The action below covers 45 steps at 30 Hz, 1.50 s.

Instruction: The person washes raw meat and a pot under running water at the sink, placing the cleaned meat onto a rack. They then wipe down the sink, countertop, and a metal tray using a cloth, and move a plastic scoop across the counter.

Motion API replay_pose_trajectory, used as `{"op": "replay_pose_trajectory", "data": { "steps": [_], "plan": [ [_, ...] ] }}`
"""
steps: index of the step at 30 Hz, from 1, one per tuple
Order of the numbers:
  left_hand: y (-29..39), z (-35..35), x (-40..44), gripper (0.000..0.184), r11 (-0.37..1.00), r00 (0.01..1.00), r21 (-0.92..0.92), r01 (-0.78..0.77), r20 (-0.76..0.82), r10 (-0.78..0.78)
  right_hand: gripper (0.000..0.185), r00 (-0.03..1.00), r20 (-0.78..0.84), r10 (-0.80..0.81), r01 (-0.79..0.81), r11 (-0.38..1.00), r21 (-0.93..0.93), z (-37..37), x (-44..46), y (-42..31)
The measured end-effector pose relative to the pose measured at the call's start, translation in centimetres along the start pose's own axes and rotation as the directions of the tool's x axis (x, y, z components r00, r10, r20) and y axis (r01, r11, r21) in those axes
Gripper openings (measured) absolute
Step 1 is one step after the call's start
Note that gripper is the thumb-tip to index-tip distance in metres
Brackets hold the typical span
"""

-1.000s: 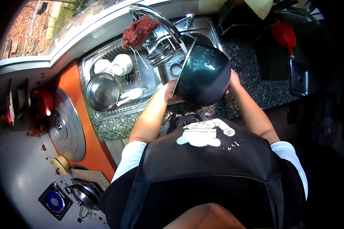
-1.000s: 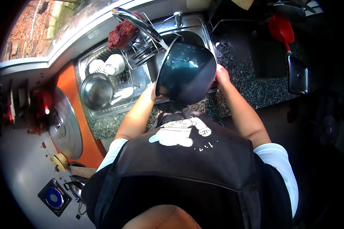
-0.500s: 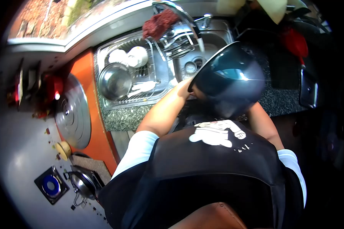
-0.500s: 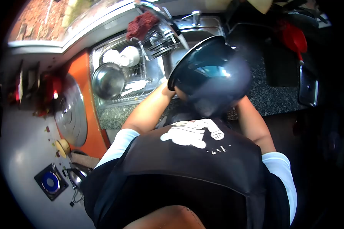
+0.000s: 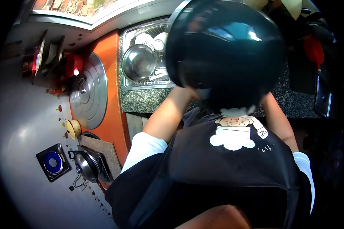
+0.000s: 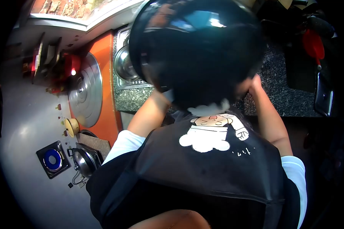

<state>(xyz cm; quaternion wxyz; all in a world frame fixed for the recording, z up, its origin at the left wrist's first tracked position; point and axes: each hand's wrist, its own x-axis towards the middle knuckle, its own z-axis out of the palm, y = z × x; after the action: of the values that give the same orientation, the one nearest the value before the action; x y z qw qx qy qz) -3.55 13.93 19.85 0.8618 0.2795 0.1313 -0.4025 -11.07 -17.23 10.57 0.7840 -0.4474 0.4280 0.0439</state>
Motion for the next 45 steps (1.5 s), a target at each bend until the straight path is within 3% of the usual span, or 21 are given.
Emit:
{"op": "replay_pose_trajectory", "data": {
  "steps": [3,9,11,14,16,17,19,20,23,25,28,31,32,34,36,37,39,42,43,45],
  "plan": [
    [2.7,-2.6,-4.5,0.044,0.996,0.997,-0.04,-0.074,-0.023,0.073,0.029,0.992,0.13,-0.001,0.032,0.972,-0.231,-0.8,0.4,0.5],
    [6.7,-8.8,-9.9,0.047,0.942,0.999,-0.332,-0.036,-0.007,0.036,0.031,0.994,0.109,-0.015,0.043,0.966,-0.254,0.9,-1.5,0.0],
    [7.0,-11.3,-9.8,0.049,0.863,0.999,-0.502,0.052,0.036,-0.039,0.03,0.995,0.101,0.009,0.021,0.957,-0.29,1.6,-2.2,-0.7],
    [6.3,-16.2,-8.6,0.052,0.635,0.986,-0.754,0.165,0.107,-0.129,0.028,0.999,0.024,-0.038,0.044,0.946,-0.321,1.9,-1.3,-0.5],
    [6.2,-16.8,-8.0,0.053,0.551,0.971,-0.805,0.22,0.127,-0.202,0.027,0.997,0.015,-0.069,0.071,0.945,-0.321,2.0,-0.6,-0.3],
    [5.9,-17.1,-8.2,0.054,0.529,0.968,-0.829,0.184,0.06,-0.242,0.027,0.997,0.029,-0.075,0.08,0.947,-0.31,2.0,-0.2,-0.3],
    [5.6,-18.3,-7.6,0.058,0.483,0.958,-0.835,0.263,0.167,-0.233,0.027,0.992,0.096,-0.085,0.11,0.951,-0.288,1.7,0.9,-0.2],
    [5.5,-18.9,-7.6,0.058,0.535,0.973,-0.826,0.176,0.063,-0.223,0.026,0.991,0.117,-0.068,0.102,0.945,-0.31,1.5,1.3,-0.2],
    [5.6,-20.3,-7.5,0.059,0.56,0.969,-0.82,0.122,-0.023,-0.245,0.026,0.99,0.129,-0.055,0.098,0.93,-0.355,2.3,1.3,-0.3],
    [5.7,-21.1,-7.6,0.058,0.512,0.958,-0.845,0.155,0.002,-0.286,0.024,0.994,0.085,-0.069,0.093,0.94,-0.328,4.1,0.2,-0.5],
    [6.7,-20.6,-7.7,0.058,0.403,0.942,-0.868,0.289,0.183,-0.282,0.026,0.998,0.033,-0.052,0.06,0.93,-0.362,5.1,0.2,-0.4],
    [7.5,-20.6,-7.6,0.052,0.427,0.946,-0.897,0.111,-0.036,-0.322,0.03,0.996,0.083,-0.021,0.051,0.923,-0.382,5.6,0.6,0.2],
    [7.8,-20.9,-7.8,0.051,0.388,0.952,-0.914,0.12,-0.005,-0.307,0.032,0.994,0.112,-0.016,0.057,0.924,-0.378,5.8,0.7,0.4],
    [8.2,-19.2,-8.4,0.051,0.615,0.979,-0.788,0.03,-0.101,-0.176,0.035,0.985,0.17,0.005,0.054,0.938,-0.341,6.1,1.0,0.6],
    [7.9,-19.4,-9.0,0.051,0.941,0.984,-0.314,-0.127,-0.163,0.078,0.037,0.976,0.219,-0.001,0.068,0.952,-0.298,4.5,3.8,2.0],
    [7.6,-19.3,-9.5,0.051,0.977,0.965,-0.08,-0.199,-0.19,0.181,0.038,0.971,0.237,-0.004,0.075,0.953,-0.293,4.6,3.9,2.0],
    [7.4,-18.9,-11.0,0.051,0.95,0.919,0.148,-0.275,-0.248,0.305,0.04,0.965,0.261,-0.008,0.107,0.924,-0.366,5.7,2.5,1.2],
    [7.0,-18.4,-13.1,0.05,0.907,0.854,0.283,-0.311,-0.337,0.397,0.041,0.941,0.331,-0.065,0.238,0.825,-0.513,9.6,-1.7,-1.1],
    [6.9,-18.4,-13.7,0.05,0.892,0.825,0.324,-0.316,-0.37,0.427,0.039,0.944,0.328,-0.043,0.193,0.878,-0.438,8.9,-0.9,-1.0],
    [6.4,-18.4,-14.9,0.05,0.849,0.766,0.432,-0.303,-0.42,0.487,0.038,0.937,0.341,-0.078,0.241,0.849,-0.47,9.7,0.3,-1.0]
  ]
}}
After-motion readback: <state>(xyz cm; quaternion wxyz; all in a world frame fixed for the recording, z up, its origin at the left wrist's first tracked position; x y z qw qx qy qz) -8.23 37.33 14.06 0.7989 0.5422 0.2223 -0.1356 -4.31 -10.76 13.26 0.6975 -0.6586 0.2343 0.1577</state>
